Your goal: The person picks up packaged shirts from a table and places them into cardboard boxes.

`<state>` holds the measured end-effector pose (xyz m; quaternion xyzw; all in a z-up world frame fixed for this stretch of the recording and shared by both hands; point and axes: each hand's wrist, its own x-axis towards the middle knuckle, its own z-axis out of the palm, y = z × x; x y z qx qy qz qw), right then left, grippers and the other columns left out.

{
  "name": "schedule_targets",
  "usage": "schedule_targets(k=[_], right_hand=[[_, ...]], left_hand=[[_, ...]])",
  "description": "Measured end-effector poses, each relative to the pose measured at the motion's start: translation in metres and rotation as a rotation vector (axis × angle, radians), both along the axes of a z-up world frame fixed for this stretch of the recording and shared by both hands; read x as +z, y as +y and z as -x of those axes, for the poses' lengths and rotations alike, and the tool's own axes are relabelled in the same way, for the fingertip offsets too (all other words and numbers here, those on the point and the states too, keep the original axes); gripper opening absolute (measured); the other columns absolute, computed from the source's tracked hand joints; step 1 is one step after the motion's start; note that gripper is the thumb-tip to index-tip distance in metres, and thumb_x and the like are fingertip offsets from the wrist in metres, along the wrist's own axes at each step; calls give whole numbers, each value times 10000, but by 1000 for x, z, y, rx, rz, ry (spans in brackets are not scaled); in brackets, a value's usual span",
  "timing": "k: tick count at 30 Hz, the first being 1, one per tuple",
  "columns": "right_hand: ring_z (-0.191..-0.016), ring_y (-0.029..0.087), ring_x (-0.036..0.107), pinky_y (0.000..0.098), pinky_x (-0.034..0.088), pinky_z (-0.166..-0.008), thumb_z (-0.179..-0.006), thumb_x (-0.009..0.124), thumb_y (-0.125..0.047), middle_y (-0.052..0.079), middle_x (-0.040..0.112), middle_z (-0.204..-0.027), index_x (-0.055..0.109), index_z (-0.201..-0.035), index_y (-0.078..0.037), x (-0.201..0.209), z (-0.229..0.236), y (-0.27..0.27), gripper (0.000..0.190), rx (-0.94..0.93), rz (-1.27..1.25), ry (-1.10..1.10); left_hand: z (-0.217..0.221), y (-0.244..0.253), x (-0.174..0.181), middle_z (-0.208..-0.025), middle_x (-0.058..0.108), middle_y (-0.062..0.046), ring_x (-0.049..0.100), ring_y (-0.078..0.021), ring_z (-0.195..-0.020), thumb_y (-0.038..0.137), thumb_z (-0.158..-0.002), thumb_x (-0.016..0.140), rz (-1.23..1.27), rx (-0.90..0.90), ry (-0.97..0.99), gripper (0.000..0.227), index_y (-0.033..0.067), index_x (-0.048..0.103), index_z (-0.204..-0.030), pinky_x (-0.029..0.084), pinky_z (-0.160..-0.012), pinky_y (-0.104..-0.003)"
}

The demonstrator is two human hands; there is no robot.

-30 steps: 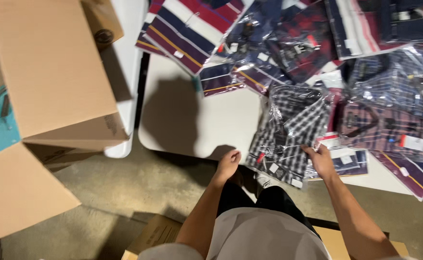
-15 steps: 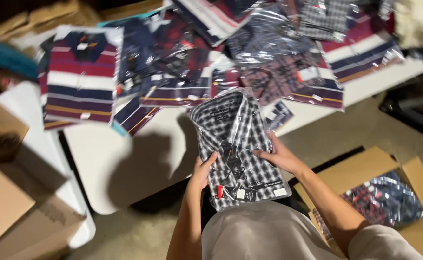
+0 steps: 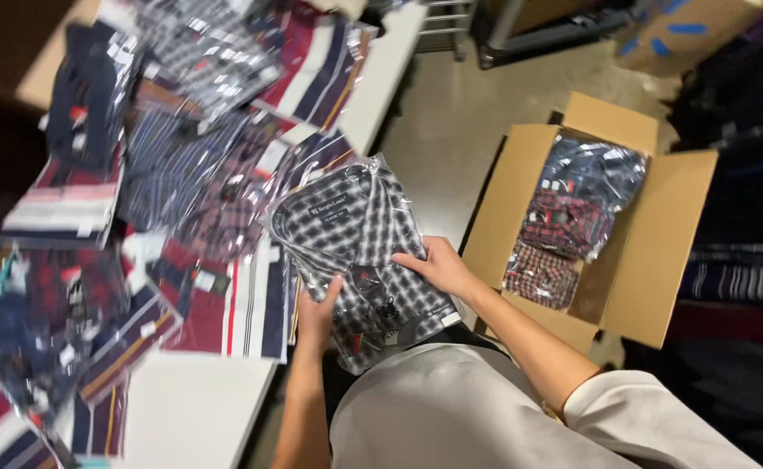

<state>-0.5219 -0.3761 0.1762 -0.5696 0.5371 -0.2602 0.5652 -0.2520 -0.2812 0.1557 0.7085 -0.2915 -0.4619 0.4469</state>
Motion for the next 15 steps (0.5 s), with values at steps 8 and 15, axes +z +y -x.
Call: schedule_targets(k=[8,15], right_hand=[[-720,210,671,349,545,-690,-881,883,-328,95,741,-707,757,-857,-38,-40,102,-10,317,-337,-116,17],[-803,230,698,387,542,-790,-844,902,-385,109,780,-805,801,-919,-76,-40,161,-39,333,-689,-273,30]], left_hand=[[97,-105,21,-1102,793,-131,697,-194,-1058,238,-927,861,-102,-335,23,370,19,757,-1206,549,-982,-448],[174,-215,-11,-1265,755,-177,678,-235,-1221,253,-963,825,-149,-720,0,471,15,678,-1342,504,-1091,-476]])
